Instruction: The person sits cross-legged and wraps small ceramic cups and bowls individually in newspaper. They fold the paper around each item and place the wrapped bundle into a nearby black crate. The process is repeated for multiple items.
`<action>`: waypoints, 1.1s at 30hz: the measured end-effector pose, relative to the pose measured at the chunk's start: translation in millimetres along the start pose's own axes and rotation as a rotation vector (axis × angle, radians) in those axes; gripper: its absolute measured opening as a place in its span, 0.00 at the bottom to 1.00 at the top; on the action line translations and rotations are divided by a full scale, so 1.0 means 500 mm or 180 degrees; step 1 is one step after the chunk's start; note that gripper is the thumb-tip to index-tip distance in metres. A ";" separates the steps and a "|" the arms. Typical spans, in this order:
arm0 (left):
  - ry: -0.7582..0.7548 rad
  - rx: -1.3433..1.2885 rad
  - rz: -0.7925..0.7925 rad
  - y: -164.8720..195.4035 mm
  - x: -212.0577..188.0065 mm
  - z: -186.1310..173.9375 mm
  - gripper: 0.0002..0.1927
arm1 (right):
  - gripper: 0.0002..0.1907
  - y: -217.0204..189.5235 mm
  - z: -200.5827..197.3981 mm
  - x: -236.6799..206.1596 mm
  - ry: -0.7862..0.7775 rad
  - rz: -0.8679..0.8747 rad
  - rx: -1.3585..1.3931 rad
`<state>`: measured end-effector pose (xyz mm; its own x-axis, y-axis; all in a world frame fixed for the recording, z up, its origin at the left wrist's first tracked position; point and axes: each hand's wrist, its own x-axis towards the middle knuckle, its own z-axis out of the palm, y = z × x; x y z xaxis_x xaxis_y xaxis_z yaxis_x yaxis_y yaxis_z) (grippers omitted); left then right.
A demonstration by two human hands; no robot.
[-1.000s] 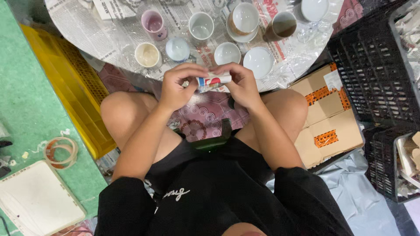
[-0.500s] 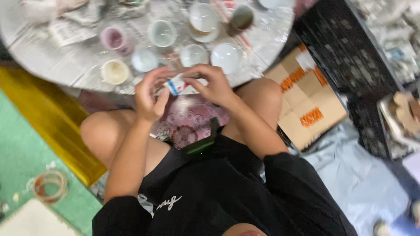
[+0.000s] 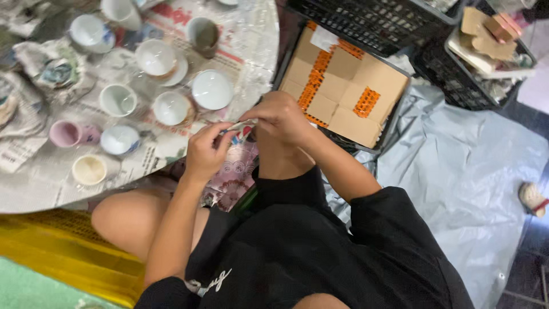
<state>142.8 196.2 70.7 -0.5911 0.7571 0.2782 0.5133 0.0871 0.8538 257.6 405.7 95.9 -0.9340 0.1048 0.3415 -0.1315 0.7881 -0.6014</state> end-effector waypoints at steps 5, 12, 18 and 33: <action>-0.0601 -0.0553 -0.0635 0.056 0.043 0.070 0.15 | 0.14 0.096 -0.112 -0.102 0.0723 0.0645 0.0478; -0.1196 -0.1097 -0.0604 0.100 0.054 0.170 0.29 | 0.11 0.472 -0.344 -0.108 0.2709 0.0519 -0.0402; -0.1417 -0.1332 -0.0645 0.115 0.048 0.269 0.26 | 0.05 0.683 -0.371 -0.048 0.2383 0.0854 -0.1419; -0.0507 -0.2187 -0.0875 0.094 0.101 0.242 0.28 | 0.44 0.737 -0.371 0.055 0.0673 0.2512 -0.2302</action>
<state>212.3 316.6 71.6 -0.5180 0.8554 -0.0067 -0.1736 -0.0974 0.9800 245.0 811.7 17.6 -0.5844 0.7852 0.2048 0.7708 0.6161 -0.1624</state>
